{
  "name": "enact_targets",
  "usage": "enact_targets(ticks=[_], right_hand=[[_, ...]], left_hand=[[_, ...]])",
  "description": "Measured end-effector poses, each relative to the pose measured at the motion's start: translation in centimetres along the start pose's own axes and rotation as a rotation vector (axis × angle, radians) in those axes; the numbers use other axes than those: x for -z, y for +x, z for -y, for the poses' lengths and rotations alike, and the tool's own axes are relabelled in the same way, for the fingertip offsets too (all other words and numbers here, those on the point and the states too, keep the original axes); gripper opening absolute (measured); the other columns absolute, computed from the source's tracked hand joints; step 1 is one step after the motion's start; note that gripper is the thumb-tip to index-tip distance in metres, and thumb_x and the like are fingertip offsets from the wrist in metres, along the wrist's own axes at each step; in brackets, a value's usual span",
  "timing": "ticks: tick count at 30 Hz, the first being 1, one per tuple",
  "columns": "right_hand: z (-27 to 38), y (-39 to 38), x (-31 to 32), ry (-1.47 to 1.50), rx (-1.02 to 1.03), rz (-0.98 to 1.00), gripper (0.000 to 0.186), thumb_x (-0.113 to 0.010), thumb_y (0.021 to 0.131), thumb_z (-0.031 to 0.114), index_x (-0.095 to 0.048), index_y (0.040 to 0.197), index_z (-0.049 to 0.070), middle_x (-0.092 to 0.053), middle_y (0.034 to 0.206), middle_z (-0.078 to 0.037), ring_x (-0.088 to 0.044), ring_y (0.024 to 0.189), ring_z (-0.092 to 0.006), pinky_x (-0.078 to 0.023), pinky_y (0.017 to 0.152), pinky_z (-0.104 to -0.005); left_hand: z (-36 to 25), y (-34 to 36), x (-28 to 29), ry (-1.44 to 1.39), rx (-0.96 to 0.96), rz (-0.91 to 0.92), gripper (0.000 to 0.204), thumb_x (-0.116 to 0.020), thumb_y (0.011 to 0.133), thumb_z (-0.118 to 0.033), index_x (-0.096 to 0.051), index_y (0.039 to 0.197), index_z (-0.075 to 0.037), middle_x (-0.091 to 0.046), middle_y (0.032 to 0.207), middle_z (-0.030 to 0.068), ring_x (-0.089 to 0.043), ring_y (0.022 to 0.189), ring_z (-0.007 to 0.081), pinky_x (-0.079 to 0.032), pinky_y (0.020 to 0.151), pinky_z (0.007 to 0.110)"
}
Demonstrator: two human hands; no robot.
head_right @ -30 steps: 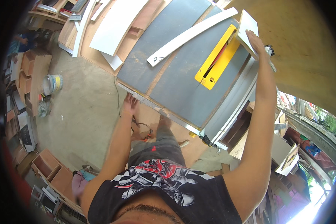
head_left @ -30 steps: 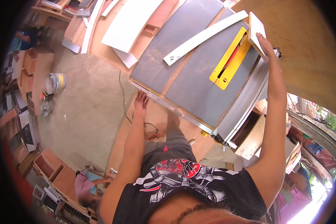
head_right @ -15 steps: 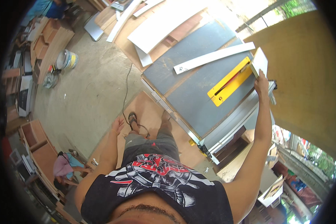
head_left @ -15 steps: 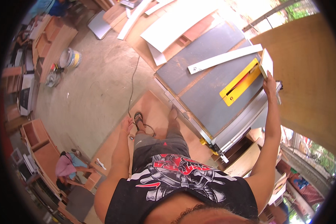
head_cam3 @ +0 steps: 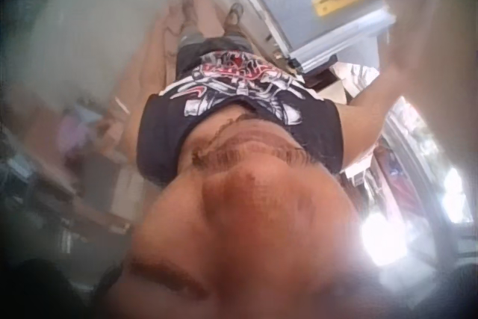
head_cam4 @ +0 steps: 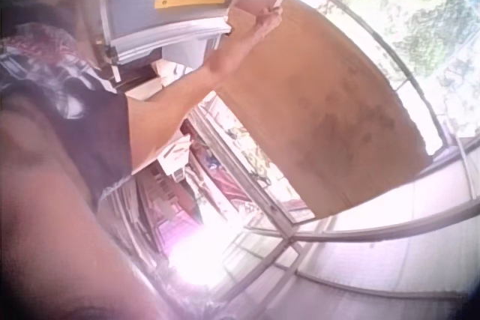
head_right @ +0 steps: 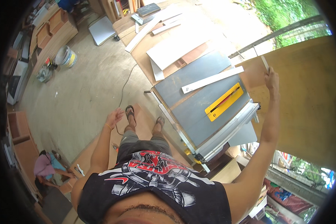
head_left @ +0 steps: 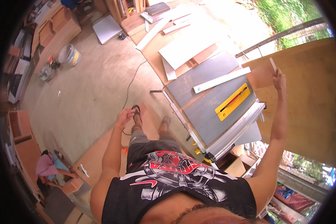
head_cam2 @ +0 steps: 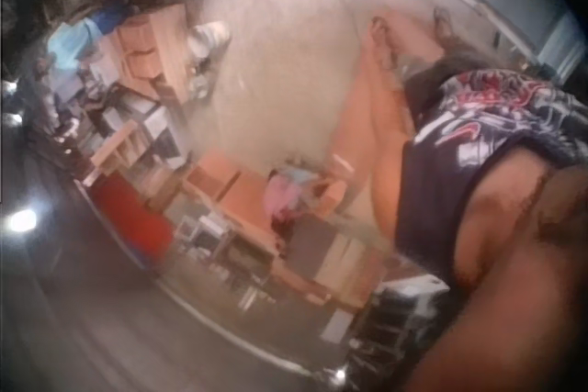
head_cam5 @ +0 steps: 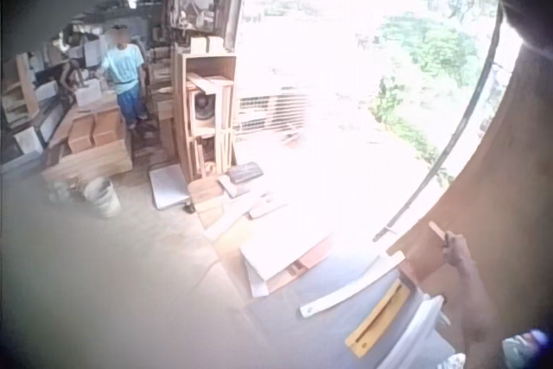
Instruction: The person uses a table saw to cut several pieces of wood, including reddish-brown and white panels. They guide each piece through the saw blade, then set the cut pieces aside. Other people are present in the workshop but do not assist with the cutting.
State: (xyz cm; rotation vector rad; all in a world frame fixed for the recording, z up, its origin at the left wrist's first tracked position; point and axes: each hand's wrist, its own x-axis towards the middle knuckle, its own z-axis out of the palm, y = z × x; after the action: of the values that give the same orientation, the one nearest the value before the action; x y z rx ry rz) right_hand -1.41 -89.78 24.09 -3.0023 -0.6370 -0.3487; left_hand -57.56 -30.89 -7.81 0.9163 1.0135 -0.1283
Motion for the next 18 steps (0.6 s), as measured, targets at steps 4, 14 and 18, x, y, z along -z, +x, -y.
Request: enact_targets(ticks=[4,14,18], right_hand=[[13.5,-0.2,6.8,-0.036,-0.037,-0.093,0.026,-0.063,0.089,0.013,-0.060,0.112,0.004,-0.066,0.091,-0.028,-0.064,0.088,-0.0459,-0.050,0.072,-0.0496],[33.2,-0.7,7.1,0.061,0.027,-0.393,0.020,-0.064,0.091,0.014,-0.062,0.109,0.005,-0.069,0.092,-0.018,-0.068,0.081,-0.0376,-0.054,0.067,-0.0443],[37.4,-1.4,3.1,0.014,0.040,-0.366,0.022,-0.060,0.091,0.008,-0.063,0.112,0.007,-0.069,0.097,-0.016,-0.069,0.082,-0.0319,-0.056,0.069,-0.0416]], left_hand=[[-9.4,-2.1,-6.0,0.042,-0.145,0.245,0.033,-0.056,0.100,-0.027,-0.060,0.127,-0.007,-0.070,0.107,0.0055,-0.061,0.083,0.0078,-0.050,0.078,0.022],[-29.8,-3.4,-23.4,0.263,-0.399,0.920,0.042,-0.052,0.103,-0.032,-0.057,0.130,0.000,-0.068,0.113,0.0085,-0.062,0.092,0.0111,-0.051,0.086,0.025],[-32.7,-1.9,-27.1,0.309,-0.408,1.011,0.043,-0.052,0.102,-0.034,-0.058,0.130,-0.001,-0.068,0.113,0.0081,-0.064,0.095,0.0121,-0.052,0.086,0.025]])
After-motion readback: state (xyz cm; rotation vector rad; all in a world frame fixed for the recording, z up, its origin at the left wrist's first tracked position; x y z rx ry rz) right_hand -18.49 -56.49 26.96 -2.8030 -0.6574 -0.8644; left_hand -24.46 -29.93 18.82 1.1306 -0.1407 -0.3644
